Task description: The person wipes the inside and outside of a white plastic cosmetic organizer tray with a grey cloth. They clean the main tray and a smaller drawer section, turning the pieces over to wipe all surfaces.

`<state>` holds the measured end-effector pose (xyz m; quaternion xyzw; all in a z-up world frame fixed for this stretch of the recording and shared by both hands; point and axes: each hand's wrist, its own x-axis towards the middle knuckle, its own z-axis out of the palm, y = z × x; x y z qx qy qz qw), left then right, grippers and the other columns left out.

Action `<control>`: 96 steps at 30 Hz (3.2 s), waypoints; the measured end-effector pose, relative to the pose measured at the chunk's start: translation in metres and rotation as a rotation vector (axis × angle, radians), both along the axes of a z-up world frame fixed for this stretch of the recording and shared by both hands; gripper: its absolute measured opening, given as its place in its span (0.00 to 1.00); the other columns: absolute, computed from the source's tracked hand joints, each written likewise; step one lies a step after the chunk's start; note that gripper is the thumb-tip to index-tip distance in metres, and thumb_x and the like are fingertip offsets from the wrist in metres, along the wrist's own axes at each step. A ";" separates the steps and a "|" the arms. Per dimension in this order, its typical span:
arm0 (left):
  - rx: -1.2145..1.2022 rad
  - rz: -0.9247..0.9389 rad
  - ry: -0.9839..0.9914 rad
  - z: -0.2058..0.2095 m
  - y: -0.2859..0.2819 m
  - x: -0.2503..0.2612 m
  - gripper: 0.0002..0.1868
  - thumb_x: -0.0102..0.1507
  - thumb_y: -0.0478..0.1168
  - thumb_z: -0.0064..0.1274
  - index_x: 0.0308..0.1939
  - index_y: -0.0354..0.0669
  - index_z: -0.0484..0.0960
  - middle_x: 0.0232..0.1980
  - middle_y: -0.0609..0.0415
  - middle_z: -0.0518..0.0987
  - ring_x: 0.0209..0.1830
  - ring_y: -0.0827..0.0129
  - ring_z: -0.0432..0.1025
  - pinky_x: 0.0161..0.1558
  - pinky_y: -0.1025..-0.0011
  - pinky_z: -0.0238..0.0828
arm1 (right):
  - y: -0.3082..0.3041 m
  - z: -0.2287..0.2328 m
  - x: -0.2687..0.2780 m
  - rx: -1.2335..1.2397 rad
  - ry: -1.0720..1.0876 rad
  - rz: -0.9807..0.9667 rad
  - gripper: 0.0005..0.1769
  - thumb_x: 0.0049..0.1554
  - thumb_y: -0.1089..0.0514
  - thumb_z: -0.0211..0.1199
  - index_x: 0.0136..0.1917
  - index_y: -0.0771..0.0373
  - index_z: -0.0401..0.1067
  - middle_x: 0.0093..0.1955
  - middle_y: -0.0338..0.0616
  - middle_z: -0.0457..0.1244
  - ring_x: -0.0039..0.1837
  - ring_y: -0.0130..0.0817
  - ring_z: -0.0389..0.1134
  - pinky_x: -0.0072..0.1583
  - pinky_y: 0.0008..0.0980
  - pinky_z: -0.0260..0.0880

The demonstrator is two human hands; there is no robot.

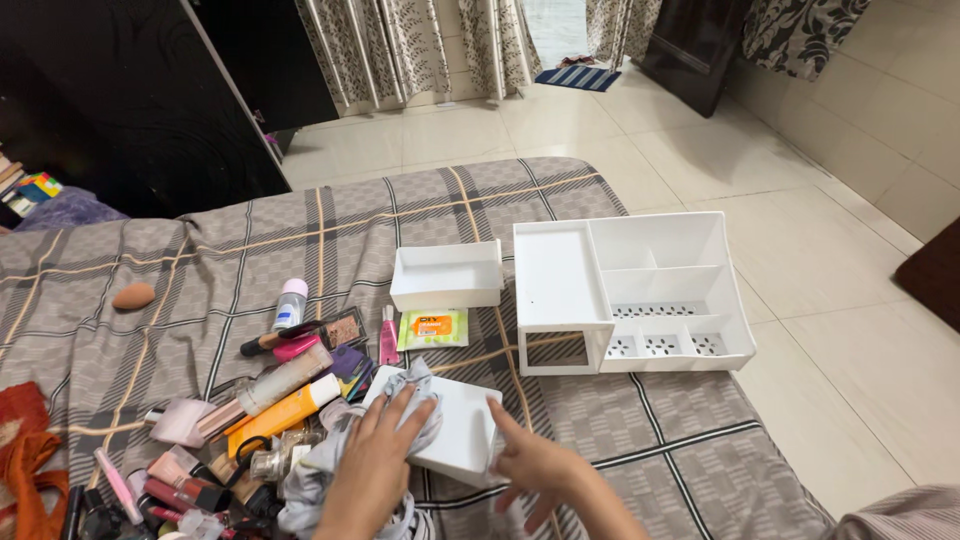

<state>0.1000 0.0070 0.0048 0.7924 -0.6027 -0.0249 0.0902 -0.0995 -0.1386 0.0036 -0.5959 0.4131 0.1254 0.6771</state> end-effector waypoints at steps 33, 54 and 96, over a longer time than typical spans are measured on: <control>-0.352 0.085 -0.214 -0.080 -0.048 -0.041 0.27 0.57 0.51 0.54 0.61 0.62 0.80 0.59 0.62 0.76 0.52 0.53 0.72 0.44 0.46 0.72 | 0.030 -0.228 0.014 -0.965 0.112 0.243 0.52 0.60 0.57 0.50 0.85 0.41 0.21 0.27 0.50 0.65 0.28 0.38 0.68 0.33 0.44 0.67; -0.368 0.460 -0.318 -0.069 -0.019 0.002 0.23 0.58 0.45 0.53 0.58 0.59 0.80 0.58 0.59 0.76 0.45 0.55 0.74 0.45 0.57 0.75 | 0.045 -0.145 0.022 -1.026 0.380 0.266 0.56 0.57 0.65 0.46 0.84 0.32 0.19 0.40 0.58 0.69 0.43 0.50 0.74 0.46 0.54 0.75; 0.259 1.005 0.263 -0.049 0.232 0.127 0.58 0.56 0.53 0.68 0.83 0.66 0.47 0.62 0.48 0.83 0.62 0.52 0.80 0.64 0.56 0.75 | 0.131 0.117 0.135 -0.086 -0.243 0.367 0.35 0.52 0.73 0.45 0.70 0.56 0.69 0.36 0.50 0.63 0.38 0.42 0.72 0.39 0.54 0.81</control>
